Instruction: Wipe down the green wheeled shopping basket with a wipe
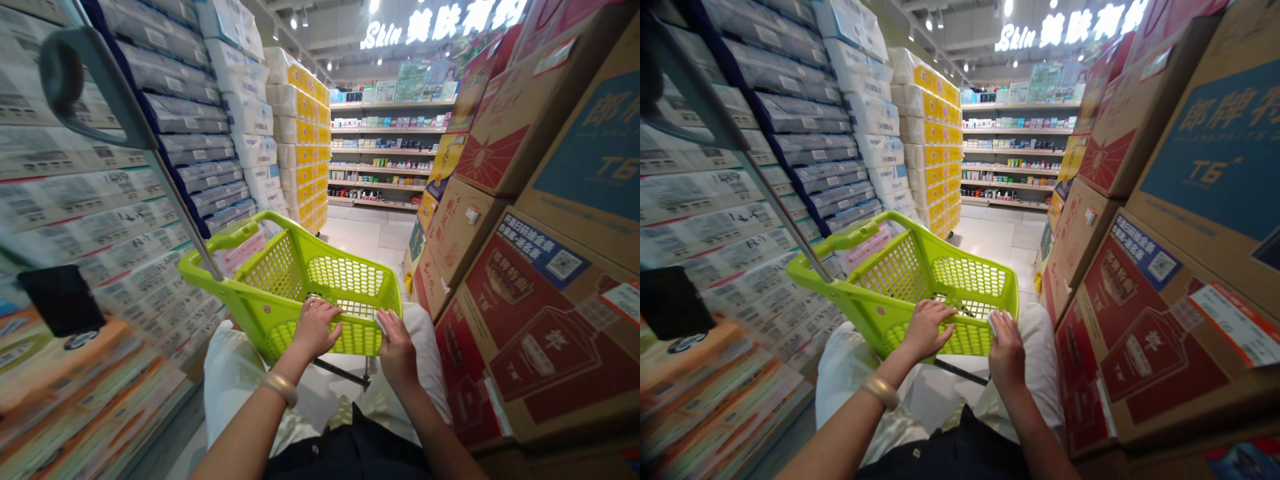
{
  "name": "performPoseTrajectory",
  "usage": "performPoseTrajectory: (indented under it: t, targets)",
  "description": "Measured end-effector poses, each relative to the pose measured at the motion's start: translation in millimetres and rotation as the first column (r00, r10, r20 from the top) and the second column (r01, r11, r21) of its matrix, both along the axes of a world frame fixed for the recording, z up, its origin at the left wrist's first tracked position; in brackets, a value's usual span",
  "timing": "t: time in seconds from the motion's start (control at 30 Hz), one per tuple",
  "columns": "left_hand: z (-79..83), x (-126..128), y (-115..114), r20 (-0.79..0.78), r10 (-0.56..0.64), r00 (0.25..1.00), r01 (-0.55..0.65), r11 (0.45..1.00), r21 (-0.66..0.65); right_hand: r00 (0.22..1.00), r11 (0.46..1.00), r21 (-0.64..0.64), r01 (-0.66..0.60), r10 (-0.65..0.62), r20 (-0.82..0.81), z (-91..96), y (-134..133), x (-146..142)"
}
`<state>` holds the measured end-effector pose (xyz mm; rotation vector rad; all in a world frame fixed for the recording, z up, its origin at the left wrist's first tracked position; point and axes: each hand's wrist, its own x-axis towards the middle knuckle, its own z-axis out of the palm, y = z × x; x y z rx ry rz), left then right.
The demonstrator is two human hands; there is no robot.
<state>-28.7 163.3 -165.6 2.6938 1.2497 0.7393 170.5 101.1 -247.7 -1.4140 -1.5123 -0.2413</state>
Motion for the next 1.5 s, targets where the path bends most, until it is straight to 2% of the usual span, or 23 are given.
performPoseTrajectory:
  t: [0.1,0.2,0.4,0.5,0.8,1.03,1.13,1.2,1.3,1.4,1.5]
  targets:
    - [0.2,-4,2,0.008,-0.005,1.0,0.005,1.0,0.006,0.984,0.986,0.001,-0.167,0.166,0.071,9.3,8,-30]
    - [0.6,-10,4,0.023,-0.008,1.0,0.008,1.0,0.007,0.968,0.972,-0.008,-0.236,0.236,0.089,13.7,8,-37]
    - [0.3,-19,10,0.066,0.011,0.998,-0.01,1.0,-0.007,0.984,0.984,0.004,-0.175,0.175,0.011,2.7,-12,8]
    - [1.5,-21,15,0.069,0.009,0.998,-0.007,1.0,-0.025,0.985,0.985,-0.005,-0.171,0.171,-0.012,0.1,-17,17]
    - [2.2,-24,37,0.036,-0.003,0.999,0.005,0.997,-0.079,0.986,0.989,-0.001,-0.15,0.15,-0.069,6.2,-14,0]
    - [9.3,-40,59,0.029,0.0,1.0,0.003,0.994,-0.111,0.98,0.981,0.015,-0.193,0.193,-0.036,7.3,-18,-26]
    - [7.0,-43,48,0.036,0.013,0.999,-0.01,0.995,-0.095,0.962,0.962,-0.008,-0.273,0.273,0.006,7.3,-22,-41]
    - [1.1,-41,30,0.046,-0.008,0.999,0.012,0.996,-0.087,0.94,0.941,-0.023,-0.337,0.338,0.056,7.6,-25,-49]
    - [-10.8,-37,-3,0.074,-0.111,0.991,0.117,0.99,-0.075,0.9,0.91,-0.042,-0.412,0.414,0.135,7.7,-30,-57]
    - [-21.0,-36,-30,0.049,-0.164,0.985,0.167,0.983,-0.069,0.882,0.899,-0.054,-0.434,0.436,0.18,6.4,-34,-58]
    - [-28.2,-37,-42,0.01,-0.161,0.987,0.161,0.984,-0.075,0.885,0.907,-0.049,-0.418,0.419,0.202,3.3,-33,-46]
